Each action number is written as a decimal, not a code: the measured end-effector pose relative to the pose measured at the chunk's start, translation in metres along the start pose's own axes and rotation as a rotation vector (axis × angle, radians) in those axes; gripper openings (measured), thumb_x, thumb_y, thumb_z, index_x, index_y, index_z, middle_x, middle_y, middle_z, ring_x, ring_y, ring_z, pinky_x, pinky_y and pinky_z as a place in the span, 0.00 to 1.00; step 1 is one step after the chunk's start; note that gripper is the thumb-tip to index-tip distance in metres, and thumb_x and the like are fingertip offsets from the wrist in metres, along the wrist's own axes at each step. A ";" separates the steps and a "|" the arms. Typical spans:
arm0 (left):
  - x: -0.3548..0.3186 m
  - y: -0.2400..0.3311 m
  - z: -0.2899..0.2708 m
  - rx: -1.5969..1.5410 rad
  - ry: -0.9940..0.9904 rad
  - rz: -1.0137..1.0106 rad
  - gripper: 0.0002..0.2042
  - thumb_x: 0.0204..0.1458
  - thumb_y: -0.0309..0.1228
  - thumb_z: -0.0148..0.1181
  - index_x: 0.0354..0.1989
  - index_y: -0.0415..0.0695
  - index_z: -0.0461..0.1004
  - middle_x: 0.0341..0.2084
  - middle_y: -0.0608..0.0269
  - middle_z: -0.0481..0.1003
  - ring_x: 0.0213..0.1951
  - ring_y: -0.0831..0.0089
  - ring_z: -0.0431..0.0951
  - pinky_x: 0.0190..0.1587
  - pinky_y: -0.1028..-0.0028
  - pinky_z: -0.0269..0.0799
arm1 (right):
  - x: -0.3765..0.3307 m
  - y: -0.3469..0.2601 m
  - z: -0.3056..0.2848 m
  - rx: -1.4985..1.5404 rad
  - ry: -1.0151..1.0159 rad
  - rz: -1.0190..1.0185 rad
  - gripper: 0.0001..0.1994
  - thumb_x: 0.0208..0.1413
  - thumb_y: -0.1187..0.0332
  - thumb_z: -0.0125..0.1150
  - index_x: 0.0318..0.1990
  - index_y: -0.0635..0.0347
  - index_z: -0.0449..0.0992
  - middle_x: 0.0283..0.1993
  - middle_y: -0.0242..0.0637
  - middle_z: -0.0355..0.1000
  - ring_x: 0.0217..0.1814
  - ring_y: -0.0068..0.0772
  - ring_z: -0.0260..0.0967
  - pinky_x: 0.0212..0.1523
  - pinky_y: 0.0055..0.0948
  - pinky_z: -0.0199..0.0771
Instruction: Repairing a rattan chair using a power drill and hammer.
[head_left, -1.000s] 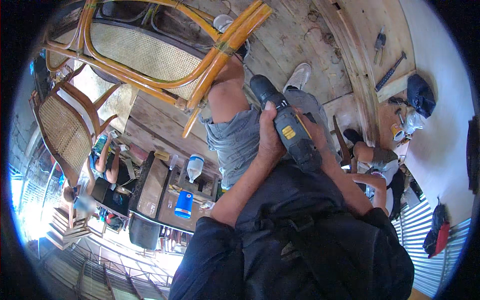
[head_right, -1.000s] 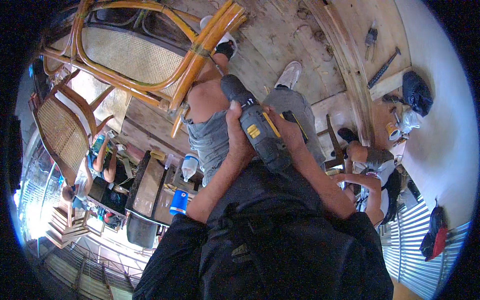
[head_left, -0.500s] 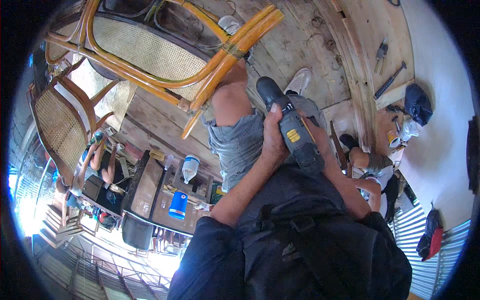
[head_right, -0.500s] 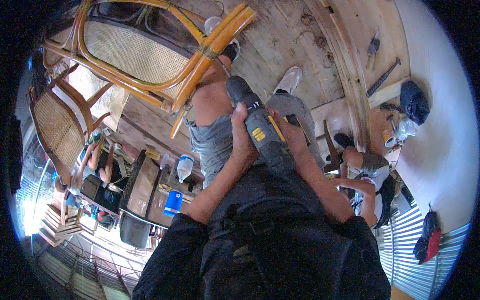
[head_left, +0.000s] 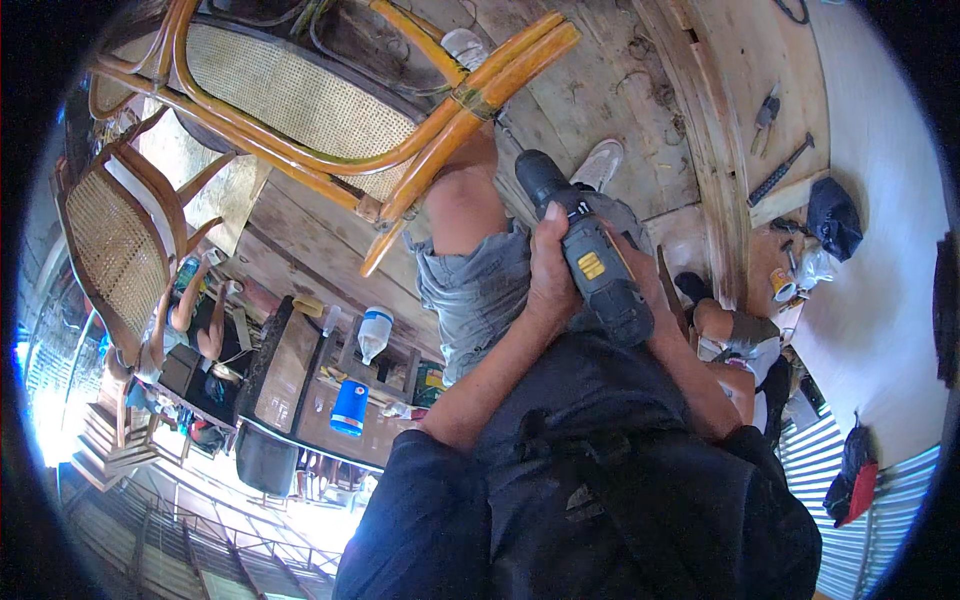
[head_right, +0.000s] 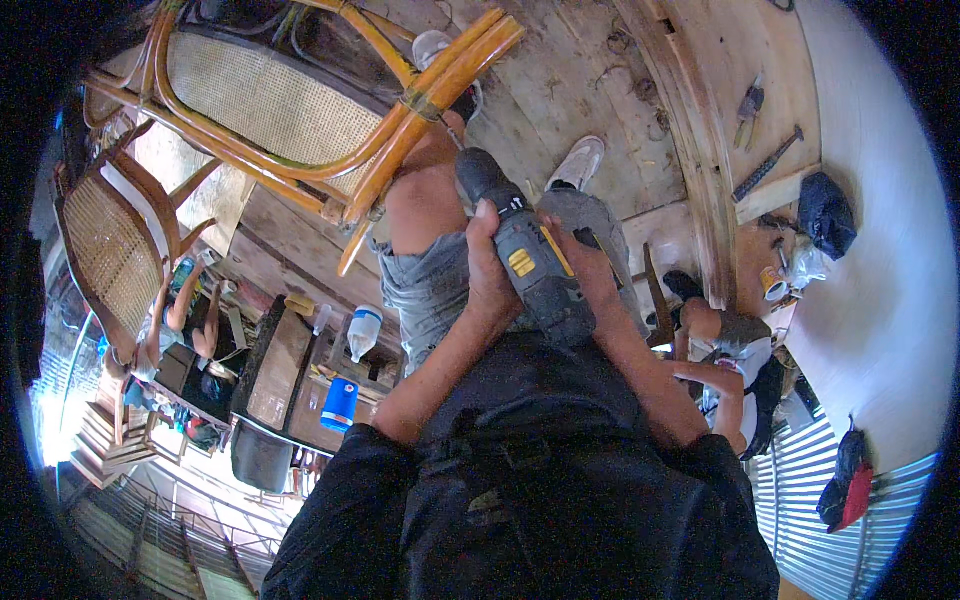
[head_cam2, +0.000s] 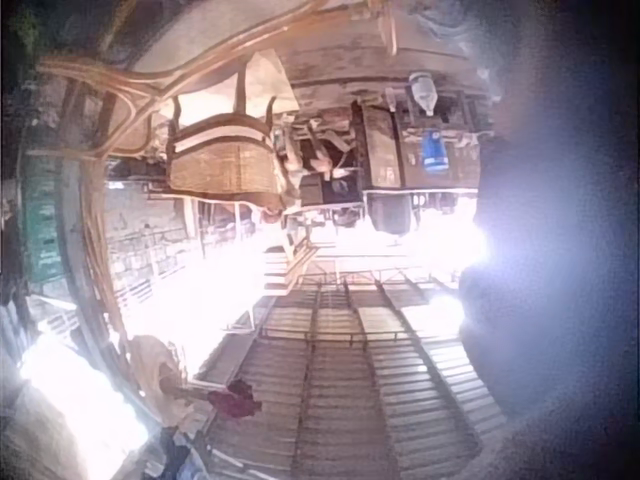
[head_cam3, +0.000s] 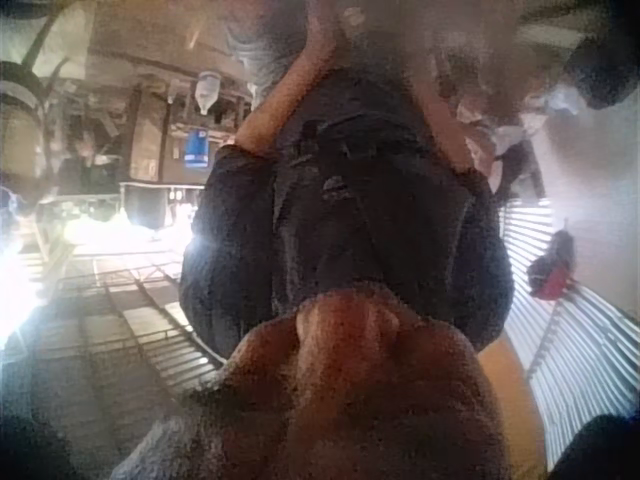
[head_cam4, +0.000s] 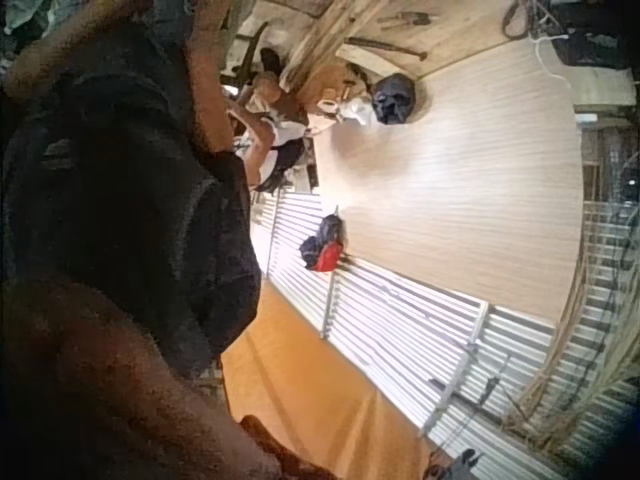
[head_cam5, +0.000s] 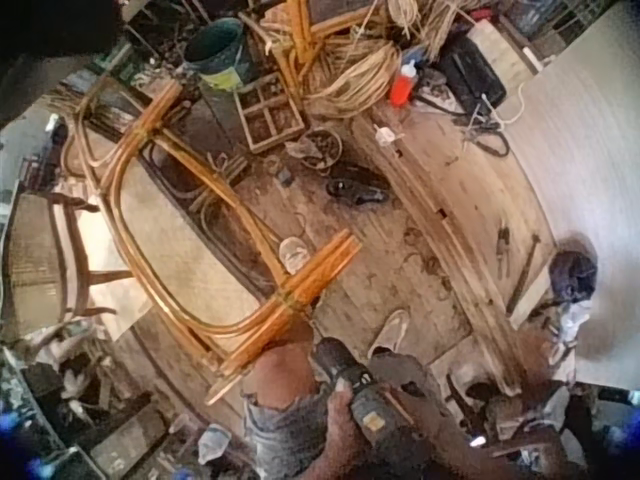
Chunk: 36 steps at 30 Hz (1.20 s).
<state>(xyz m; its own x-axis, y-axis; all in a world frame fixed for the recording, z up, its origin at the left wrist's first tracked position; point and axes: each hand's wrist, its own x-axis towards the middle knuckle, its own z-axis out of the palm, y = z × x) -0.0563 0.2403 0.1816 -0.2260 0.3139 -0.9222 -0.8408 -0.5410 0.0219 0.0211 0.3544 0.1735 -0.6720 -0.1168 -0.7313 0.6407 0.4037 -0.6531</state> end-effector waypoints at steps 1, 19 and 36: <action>0.001 0.000 -0.001 0.004 -0.015 -0.016 0.27 0.51 0.54 0.43 0.30 0.36 0.70 0.20 0.57 0.72 0.21 0.68 0.74 0.27 0.72 0.72 | 0.002 0.001 0.000 -0.044 -0.002 -0.001 0.27 0.58 0.68 0.44 0.64 0.49 0.45 0.54 0.43 0.66 0.48 0.44 0.69 0.45 0.34 0.72; 0.012 0.009 -0.003 0.031 0.007 0.018 0.25 0.51 0.53 0.45 0.31 0.37 0.69 0.21 0.58 0.72 0.22 0.69 0.74 0.29 0.72 0.72 | 0.017 -0.022 -0.013 0.011 -0.025 0.111 0.20 0.62 0.59 0.37 0.60 0.49 0.53 0.47 0.44 0.70 0.42 0.44 0.72 0.38 0.37 0.72; 0.016 0.017 -0.008 0.016 -0.033 0.027 0.27 0.51 0.52 0.44 0.31 0.34 0.70 0.20 0.57 0.72 0.20 0.69 0.74 0.26 0.72 0.73 | 0.026 -0.004 0.004 0.247 0.067 0.197 0.16 0.52 0.65 0.54 0.46 0.62 0.67 0.34 0.34 0.70 0.36 0.22 0.66 0.35 0.24 0.67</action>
<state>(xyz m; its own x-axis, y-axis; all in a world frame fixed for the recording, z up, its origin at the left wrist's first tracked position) -0.0706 0.2294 0.1640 -0.2644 0.3254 -0.9078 -0.8418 -0.5373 0.0526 0.0023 0.3460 0.1564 -0.5437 0.0046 -0.8393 0.8262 0.1789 -0.5342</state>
